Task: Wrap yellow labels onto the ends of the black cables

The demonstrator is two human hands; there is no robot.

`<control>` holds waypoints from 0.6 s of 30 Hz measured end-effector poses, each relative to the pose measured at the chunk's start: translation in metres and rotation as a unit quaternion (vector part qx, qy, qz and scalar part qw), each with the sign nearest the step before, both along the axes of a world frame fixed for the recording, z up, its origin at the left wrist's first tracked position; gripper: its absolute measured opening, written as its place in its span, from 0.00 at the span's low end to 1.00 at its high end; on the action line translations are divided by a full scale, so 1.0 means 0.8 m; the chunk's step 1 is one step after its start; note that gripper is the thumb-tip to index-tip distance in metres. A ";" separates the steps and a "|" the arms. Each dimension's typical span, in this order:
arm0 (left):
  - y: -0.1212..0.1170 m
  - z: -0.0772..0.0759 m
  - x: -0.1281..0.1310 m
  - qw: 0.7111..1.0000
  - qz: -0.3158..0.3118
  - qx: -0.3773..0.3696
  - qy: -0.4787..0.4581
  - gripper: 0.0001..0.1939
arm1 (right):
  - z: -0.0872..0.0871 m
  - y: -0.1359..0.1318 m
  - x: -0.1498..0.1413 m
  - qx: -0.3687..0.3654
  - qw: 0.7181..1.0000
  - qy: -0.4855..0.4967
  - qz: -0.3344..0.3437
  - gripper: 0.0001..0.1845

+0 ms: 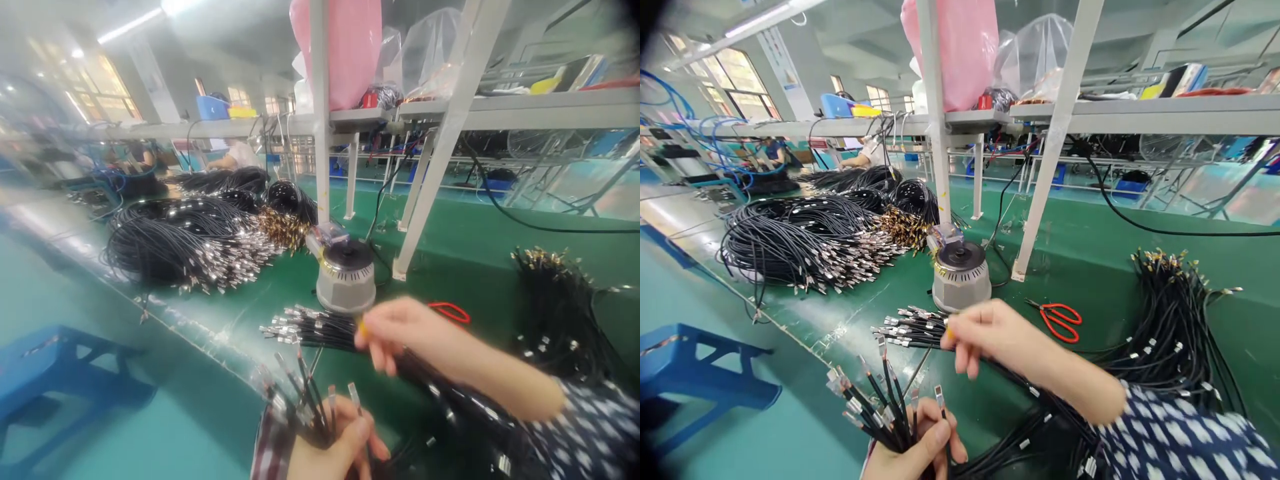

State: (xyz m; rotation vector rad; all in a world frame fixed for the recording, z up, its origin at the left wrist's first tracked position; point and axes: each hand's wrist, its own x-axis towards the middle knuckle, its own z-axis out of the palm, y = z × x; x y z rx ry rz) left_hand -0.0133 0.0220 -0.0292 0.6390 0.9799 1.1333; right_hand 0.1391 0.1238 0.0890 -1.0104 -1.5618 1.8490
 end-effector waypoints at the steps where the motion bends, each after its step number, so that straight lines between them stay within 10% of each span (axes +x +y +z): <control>1: 0.000 0.004 0.001 1.000 -0.004 -0.001 -0.004 0.23 | -0.017 -0.016 0.010 -0.001 0.999 -0.028 0.018 0.24; 5: -0.004 0.021 0.007 0.999 0.014 0.008 0.028 0.19 | -0.057 -0.062 0.037 -0.006 0.994 -0.097 0.046 0.32; 13: -0.018 0.042 0.021 0.995 0.013 0.009 0.098 0.12 | -0.026 -0.079 0.038 0.169 0.943 -0.272 0.093 0.30; 18: -0.024 0.048 0.024 0.994 0.036 -0.011 0.103 0.10 | -0.045 -0.082 0.040 0.181 0.945 -0.271 0.017 0.29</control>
